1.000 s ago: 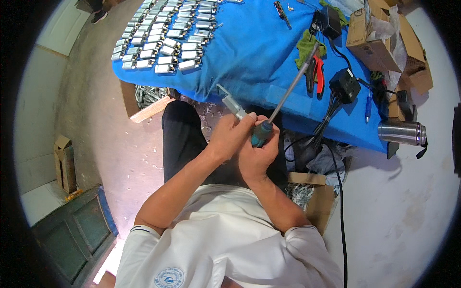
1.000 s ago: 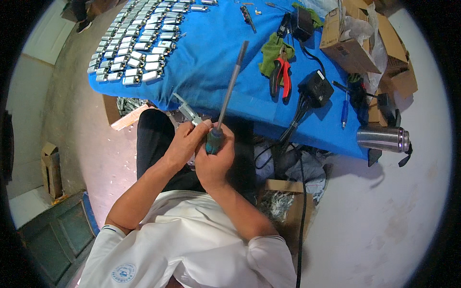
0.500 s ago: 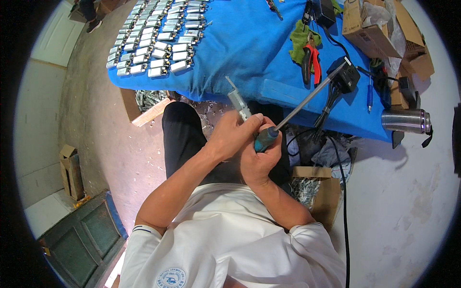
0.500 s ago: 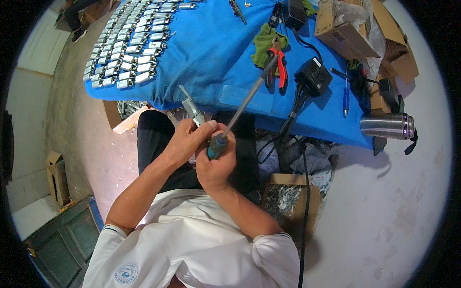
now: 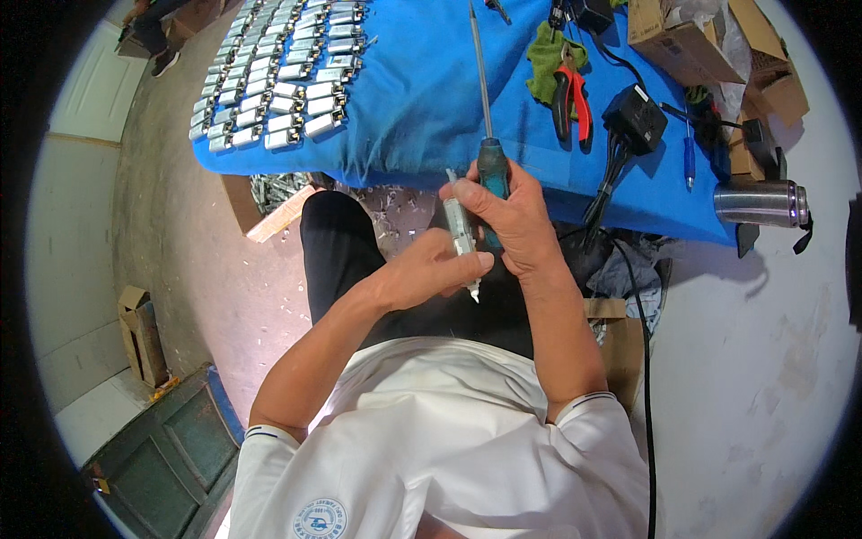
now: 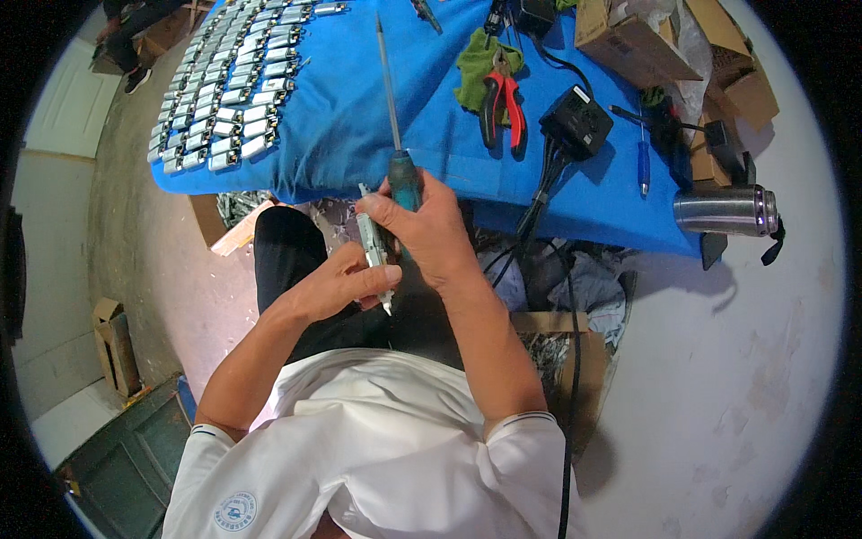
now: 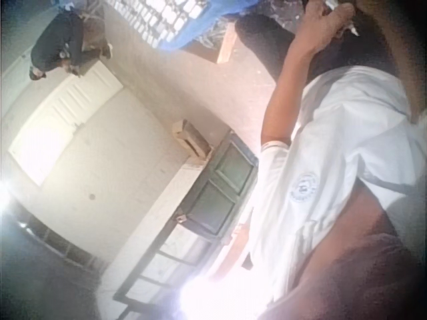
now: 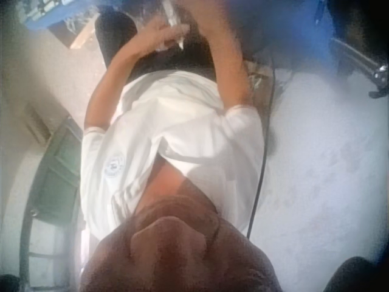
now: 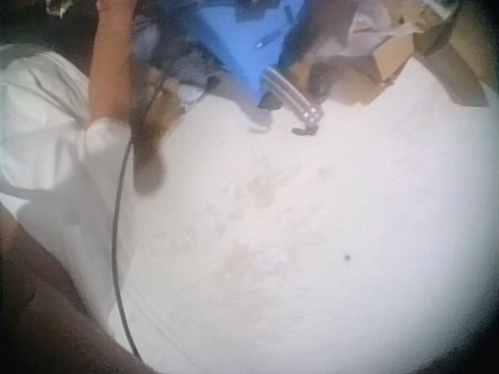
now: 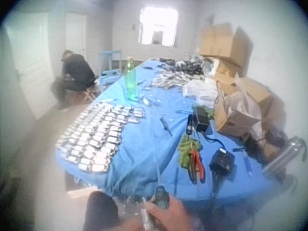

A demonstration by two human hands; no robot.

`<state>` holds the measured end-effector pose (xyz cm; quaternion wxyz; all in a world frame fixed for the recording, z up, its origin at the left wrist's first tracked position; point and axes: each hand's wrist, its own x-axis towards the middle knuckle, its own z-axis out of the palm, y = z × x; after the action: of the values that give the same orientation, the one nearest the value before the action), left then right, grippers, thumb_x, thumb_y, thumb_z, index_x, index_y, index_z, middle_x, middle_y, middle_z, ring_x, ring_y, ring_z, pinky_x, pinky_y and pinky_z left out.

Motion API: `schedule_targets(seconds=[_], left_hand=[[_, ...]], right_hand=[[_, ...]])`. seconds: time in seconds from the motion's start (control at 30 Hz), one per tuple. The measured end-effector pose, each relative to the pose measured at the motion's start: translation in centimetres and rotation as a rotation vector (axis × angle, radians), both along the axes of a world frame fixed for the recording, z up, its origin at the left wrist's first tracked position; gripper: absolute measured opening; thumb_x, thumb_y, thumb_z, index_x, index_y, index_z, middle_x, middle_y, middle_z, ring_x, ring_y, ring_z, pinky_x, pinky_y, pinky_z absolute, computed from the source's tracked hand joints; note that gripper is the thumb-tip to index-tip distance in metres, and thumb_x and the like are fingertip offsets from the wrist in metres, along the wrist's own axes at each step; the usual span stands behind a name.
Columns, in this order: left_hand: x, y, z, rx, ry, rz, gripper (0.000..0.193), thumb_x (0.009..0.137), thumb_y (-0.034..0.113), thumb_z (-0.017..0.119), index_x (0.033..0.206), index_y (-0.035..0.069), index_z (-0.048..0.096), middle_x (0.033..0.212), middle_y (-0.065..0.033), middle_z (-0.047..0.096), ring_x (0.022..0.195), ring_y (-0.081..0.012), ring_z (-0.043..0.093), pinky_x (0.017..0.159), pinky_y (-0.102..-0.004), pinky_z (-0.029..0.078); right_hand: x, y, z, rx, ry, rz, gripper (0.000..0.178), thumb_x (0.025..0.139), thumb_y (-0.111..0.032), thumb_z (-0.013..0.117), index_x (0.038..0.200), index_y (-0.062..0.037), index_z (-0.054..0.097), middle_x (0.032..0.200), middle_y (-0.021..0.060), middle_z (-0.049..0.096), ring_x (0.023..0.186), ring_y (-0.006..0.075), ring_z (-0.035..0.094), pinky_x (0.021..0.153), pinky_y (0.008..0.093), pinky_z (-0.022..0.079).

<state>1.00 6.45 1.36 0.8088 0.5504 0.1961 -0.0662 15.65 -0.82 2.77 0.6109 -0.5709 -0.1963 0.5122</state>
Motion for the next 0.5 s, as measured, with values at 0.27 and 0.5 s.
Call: schedule_targets(seconds=[0.27,0.5], left_hand=[[-1.2,0.6,-1.0,0.090,0.143,0.184,0.041,0.088,0.046,0.062,0.081,0.005,0.060,0.067,0.0011,0.055,0.059,-0.0071,0.051,0.053,-0.0220,0.038],[-0.7,0.6,-0.6,0.159,0.177,0.235,0.039,0.089,0.044,0.063,0.080,0.006,0.057,0.066,0.0027,0.050,0.057,-0.0057,0.045,0.051,-0.0229,0.034]], right_hand=[[-1.9,0.0,-1.4,0.115,-0.099,-0.414,0.026,0.080,-0.009,0.076,0.095,-0.0052,0.054,0.089,0.0079,0.063,0.079,0.0150,0.061,0.071,0.0268,0.049],[-2.6,0.5,-2.9,0.224,-0.249,-0.591,0.025,0.083,-0.014,0.074,0.092,-0.0051,0.053,0.088,0.0031,0.059,0.077,0.0102,0.057,0.068,0.0251,0.048]])
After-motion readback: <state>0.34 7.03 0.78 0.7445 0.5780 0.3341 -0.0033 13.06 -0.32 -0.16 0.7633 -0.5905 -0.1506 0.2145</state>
